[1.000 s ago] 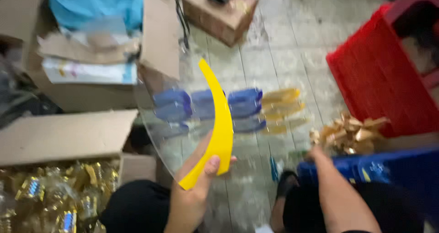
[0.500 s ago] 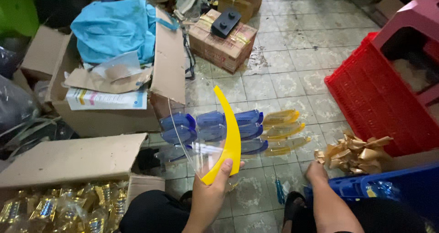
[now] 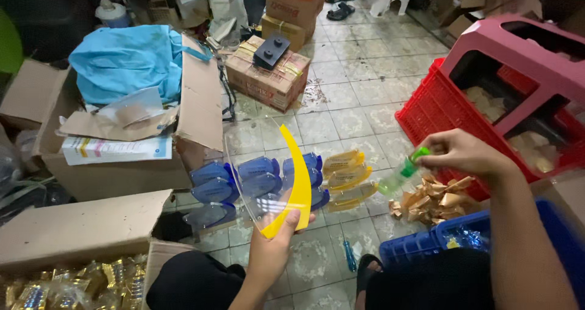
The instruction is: The person assembles plastic souvenir pieces by peeling protective paper from clear panels and wiping them with a cloth.
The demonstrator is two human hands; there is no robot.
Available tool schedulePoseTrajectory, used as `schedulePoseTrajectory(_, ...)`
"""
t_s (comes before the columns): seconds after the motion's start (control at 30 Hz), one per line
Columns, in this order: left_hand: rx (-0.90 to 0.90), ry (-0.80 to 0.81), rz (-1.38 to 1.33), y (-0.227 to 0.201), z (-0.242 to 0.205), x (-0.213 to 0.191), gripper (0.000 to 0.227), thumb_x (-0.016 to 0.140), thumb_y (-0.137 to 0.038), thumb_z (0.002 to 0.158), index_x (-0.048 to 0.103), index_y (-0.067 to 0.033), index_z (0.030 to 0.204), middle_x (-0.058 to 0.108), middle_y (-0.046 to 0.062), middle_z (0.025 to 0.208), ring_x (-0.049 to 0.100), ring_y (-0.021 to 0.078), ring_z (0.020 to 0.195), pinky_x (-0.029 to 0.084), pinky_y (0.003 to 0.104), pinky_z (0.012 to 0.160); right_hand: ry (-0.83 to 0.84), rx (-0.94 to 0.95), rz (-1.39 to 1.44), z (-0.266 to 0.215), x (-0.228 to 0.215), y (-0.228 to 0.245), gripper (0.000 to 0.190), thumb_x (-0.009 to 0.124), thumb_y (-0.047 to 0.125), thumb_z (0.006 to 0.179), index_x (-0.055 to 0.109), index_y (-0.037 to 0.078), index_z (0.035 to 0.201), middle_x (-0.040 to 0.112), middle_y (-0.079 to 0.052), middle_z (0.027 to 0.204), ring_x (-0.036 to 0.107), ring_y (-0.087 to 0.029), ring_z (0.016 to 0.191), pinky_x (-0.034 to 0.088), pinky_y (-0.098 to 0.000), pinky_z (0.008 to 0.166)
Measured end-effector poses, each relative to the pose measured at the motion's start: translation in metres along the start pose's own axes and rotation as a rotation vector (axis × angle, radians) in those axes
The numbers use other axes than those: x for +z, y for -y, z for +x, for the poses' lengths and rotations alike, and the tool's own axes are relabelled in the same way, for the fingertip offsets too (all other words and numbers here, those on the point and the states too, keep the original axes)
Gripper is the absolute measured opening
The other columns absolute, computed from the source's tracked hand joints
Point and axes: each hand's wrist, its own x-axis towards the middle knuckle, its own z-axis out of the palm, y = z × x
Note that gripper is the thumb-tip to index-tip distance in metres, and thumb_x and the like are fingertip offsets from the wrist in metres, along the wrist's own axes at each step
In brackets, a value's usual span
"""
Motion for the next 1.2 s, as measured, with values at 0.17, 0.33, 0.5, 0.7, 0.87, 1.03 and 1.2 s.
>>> schedulePoseTrajectory(0.17, -0.049, 0.023, 0.112, 0.029, -0.005, 0.002, 0.047, 0.063, -0.036, 0.090, 0.072, -0.0172, 0.132, 0.089, 0.004, 0.094, 0.082, 0.0115, 0.095, 0.063, 0.025, 0.087, -0.399, -0.495, 0.706, -0.013, 0.064, -0.023, 0.017, 0.067, 0.021, 0.097, 0.069, 0.004, 0.093, 0.064, -0.007, 0.075, 0.060, -0.016, 0.075, 0.045, -0.0307, 0.077)
schedulePoseTrajectory(0.33, -0.036, 0.087, -0.121, 0.036, -0.005, 0.015, 0.054, 0.068, -0.027, 0.088, 0.066, -0.0103, 0.140, 0.080, 0.011, 0.117, 0.084, 0.0257, 0.094, 0.068, 0.032, 0.082, -0.309, -0.558, 1.190, -0.022, 0.068, 0.015, 0.018, 0.055, 0.031, 0.106, 0.052, 0.013, 0.105, 0.064, -0.015, 0.117, 0.064, -0.030, 0.116, 0.053, -0.0433, 0.098)
schedulePoseTrajectory(0.5, -0.100, 0.188, -0.227, 0.041, -0.019, 0.027, 0.060, 0.068, -0.027, 0.088, 0.062, -0.0125, 0.145, 0.076, 0.010, 0.129, 0.083, 0.0282, 0.096, 0.067, 0.032, 0.076, -0.178, -0.610, 1.478, -0.018, 0.086, 0.018, 0.028, 0.057, 0.035, 0.107, 0.062, 0.008, 0.101, 0.072, -0.017, 0.101, 0.073, -0.041, 0.105, 0.057, -0.0687, 0.097)
schedulePoseTrajectory(0.7, -0.371, 0.306, -0.272, 0.032, -0.028, 0.042, 0.066, 0.066, -0.031, 0.089, 0.056, -0.0081, 0.150, 0.072, 0.016, 0.128, 0.076, 0.0256, 0.104, 0.063, 0.033, 0.096, -0.126, -0.452, 1.147, -0.016, 0.100, 0.030, 0.030, 0.047, 0.041, 0.108, 0.050, 0.012, 0.106, 0.060, -0.008, 0.090, 0.064, -0.022, 0.066, 0.053, -0.0359, 0.056)
schedulePoseTrajectory(0.87, -0.284, 0.467, -0.295, 0.053, -0.026, 0.047, 0.065, 0.064, -0.036, 0.092, 0.054, -0.0095, 0.151, 0.070, 0.014, 0.129, 0.075, 0.0236, 0.102, 0.061, 0.029, 0.089, -0.035, -0.574, 1.076, -0.010, 0.116, 0.028, 0.030, 0.040, 0.034, 0.099, 0.052, 0.007, 0.102, 0.051, -0.010, 0.074, 0.052, -0.021, 0.056, 0.044, -0.0347, 0.048)
schedulePoseTrajectory(1.03, -0.276, 0.403, -0.204, 0.057, -0.023, 0.051, 0.061, 0.064, -0.034, 0.092, 0.058, -0.0103, 0.148, 0.075, 0.011, 0.122, 0.077, 0.0203, 0.101, 0.062, 0.026, 0.087, -0.137, -0.550, 0.925, -0.013, 0.122, 0.033, 0.034, 0.038, 0.034, 0.104, 0.054, 0.005, 0.098, 0.052, -0.009, 0.070, 0.053, -0.018, 0.052, 0.046, -0.0299, 0.047)
schedulePoseTrajectory(1.2, -0.130, 0.479, -0.226, 0.050, -0.024, 0.046, 0.061, 0.060, -0.034, 0.098, 0.048, -0.0084, 0.152, 0.067, 0.015, 0.133, 0.075, 0.0272, 0.104, 0.060, 0.032, 0.095, -0.229, -0.522, 0.848, -0.017, 0.131, 0.030, 0.031, 0.041, 0.034, 0.106, 0.051, 0.007, 0.096, 0.052, -0.007, 0.072, 0.053, -0.017, 0.051, 0.047, -0.0276, 0.046)
